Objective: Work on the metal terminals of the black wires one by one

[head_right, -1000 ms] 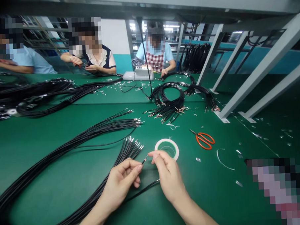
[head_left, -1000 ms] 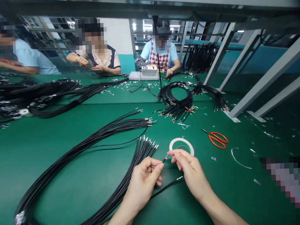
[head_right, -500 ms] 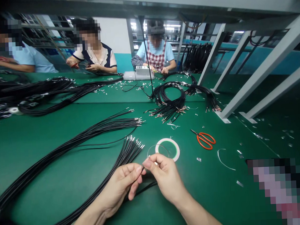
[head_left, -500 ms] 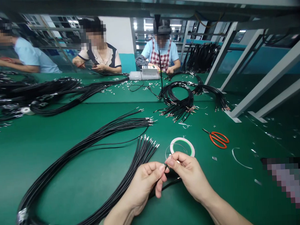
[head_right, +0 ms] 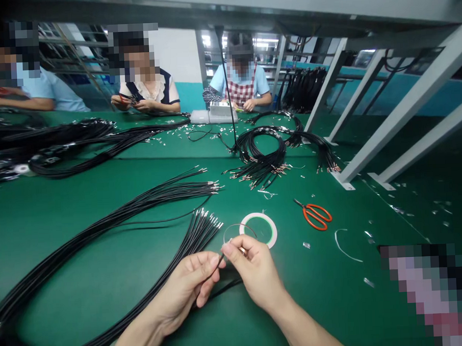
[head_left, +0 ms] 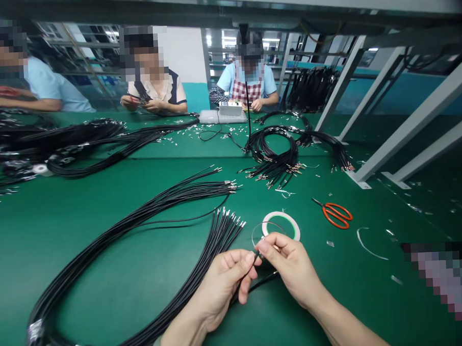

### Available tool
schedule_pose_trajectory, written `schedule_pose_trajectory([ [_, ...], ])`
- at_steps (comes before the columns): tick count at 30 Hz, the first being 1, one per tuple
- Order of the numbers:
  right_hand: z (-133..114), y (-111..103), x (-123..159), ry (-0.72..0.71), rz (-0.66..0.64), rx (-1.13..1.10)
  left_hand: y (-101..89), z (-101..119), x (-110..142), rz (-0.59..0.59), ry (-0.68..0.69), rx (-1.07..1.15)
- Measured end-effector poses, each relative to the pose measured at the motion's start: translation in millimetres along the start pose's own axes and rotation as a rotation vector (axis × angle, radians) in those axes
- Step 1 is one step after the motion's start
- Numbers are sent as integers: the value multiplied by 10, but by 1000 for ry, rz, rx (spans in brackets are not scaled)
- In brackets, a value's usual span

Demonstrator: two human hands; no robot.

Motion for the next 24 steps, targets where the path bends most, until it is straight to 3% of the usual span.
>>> schedule_pose_trajectory([
  [3,19,-7,-15,-20,21,26,6,-6,-1,-6,1,-1],
  [9,60,-54,-44,71,24,-33,17,19,1,-19,9,-4],
  [16,12,-34,-36,28,-12,34,38,31,-5,-32,-17,25],
  [24,49,-52,-49,6,73,40,21,-11,-25,34,46,-84],
])
Point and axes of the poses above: each hand's wrist, its own x-axis away from the middle knuckle, its own y-axis out of the palm, z = x × y, the point moved 3 cm from there along -x, towards the middle knuckle, and after that the axes turned 7 degrees about -x, right-handed, at the moved point
